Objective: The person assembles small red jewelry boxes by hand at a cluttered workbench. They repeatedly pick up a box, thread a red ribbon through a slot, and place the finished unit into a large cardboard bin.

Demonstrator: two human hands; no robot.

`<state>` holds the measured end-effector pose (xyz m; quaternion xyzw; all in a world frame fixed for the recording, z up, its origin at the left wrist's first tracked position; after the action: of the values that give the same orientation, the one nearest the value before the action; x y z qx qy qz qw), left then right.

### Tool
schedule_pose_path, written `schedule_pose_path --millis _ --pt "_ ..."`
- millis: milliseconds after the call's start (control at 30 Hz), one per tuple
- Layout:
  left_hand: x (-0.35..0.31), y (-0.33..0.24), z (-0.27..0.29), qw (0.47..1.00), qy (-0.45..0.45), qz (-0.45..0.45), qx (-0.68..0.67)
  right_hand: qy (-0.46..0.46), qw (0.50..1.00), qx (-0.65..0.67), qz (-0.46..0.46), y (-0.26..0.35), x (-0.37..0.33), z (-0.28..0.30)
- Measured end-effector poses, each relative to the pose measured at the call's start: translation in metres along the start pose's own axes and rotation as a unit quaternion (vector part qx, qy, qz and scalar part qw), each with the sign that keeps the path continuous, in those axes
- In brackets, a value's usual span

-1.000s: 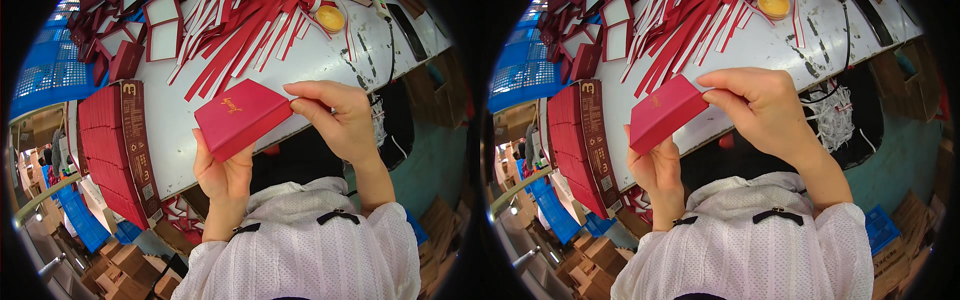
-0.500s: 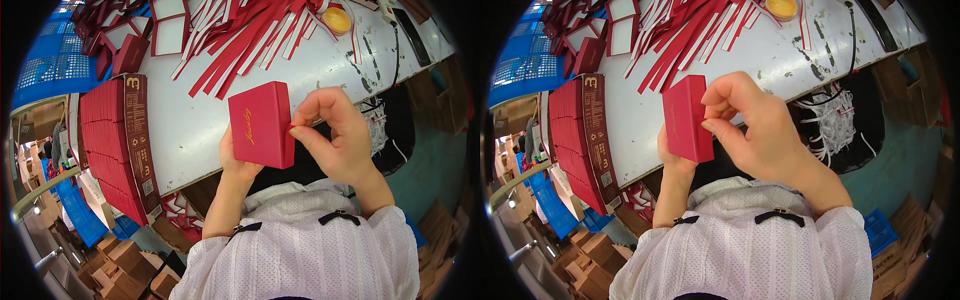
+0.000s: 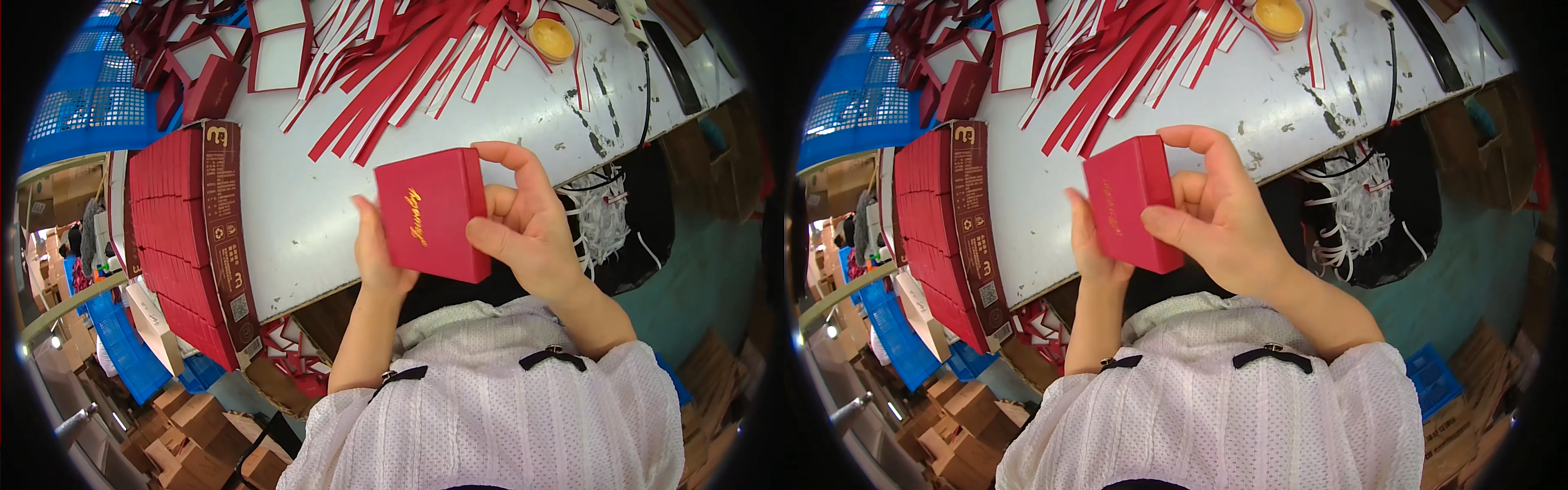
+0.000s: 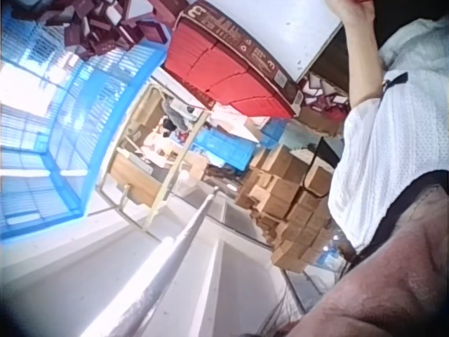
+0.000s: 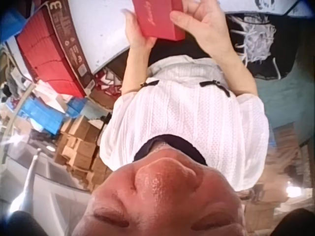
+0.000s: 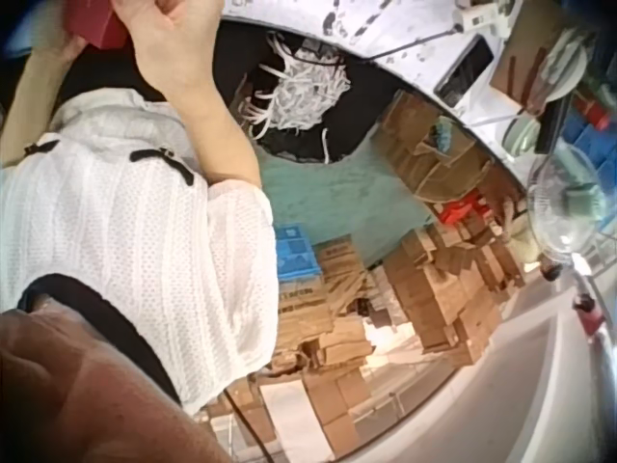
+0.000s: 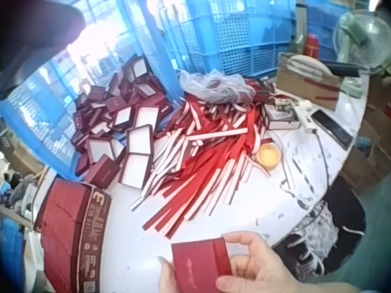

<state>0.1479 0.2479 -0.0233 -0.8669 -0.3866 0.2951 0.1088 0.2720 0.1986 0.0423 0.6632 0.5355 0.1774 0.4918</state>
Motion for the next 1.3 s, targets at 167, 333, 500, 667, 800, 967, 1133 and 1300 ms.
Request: schedule_pose_path --millis 167,333,500,667,800,967,1133,1300 --pt "-0.009 -0.020 -0.021 0.898 0.058 -0.187 0.394 0.087 0.977 -0.195 0.015 -0.011 0.006 -0.007" --pt "-0.022 -0.028 -0.019 0.884 0.025 -0.158 0.440 0.216 0.956 -0.191 -0.059 -0.021 0.020 -0.027" --pt "-0.043 -0.050 -0.009 0.868 0.112 -0.190 0.446 0.068 0.799 -0.451 0.393 0.006 0.074 -0.051" --pt "-0.100 -0.103 0.008 0.865 0.084 -0.250 0.427 0.111 0.703 -0.523 0.469 -0.018 0.103 -0.067" --pt "-0.181 -0.231 0.064 0.781 -0.284 -0.523 0.190 0.081 0.691 -0.527 0.488 -0.029 0.115 -0.050" --pt "-0.282 -0.389 0.149 0.573 -0.412 -0.682 0.192 0.063 0.724 -0.505 0.467 -0.034 0.112 -0.054" --pt "-0.279 -0.449 0.233 0.577 -0.542 -0.523 0.316 0.048 0.808 -0.403 0.428 -0.032 0.108 -0.037" --pt "-0.240 -0.449 0.226 0.698 -0.446 -0.461 0.319 -0.016 0.891 -0.286 0.351 -0.019 0.086 -0.029"
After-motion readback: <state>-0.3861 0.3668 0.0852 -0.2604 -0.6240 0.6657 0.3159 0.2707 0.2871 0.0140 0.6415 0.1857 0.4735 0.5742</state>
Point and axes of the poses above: each hand's wrist, its own x-axis towards the middle knuckle, its own z-axis out of the back of the hand, y = z × x, the point moved 5 cm from there along x, towards the middle knuckle, and after that the axes turned 11 degrees about -y, right-handed, at the moved point
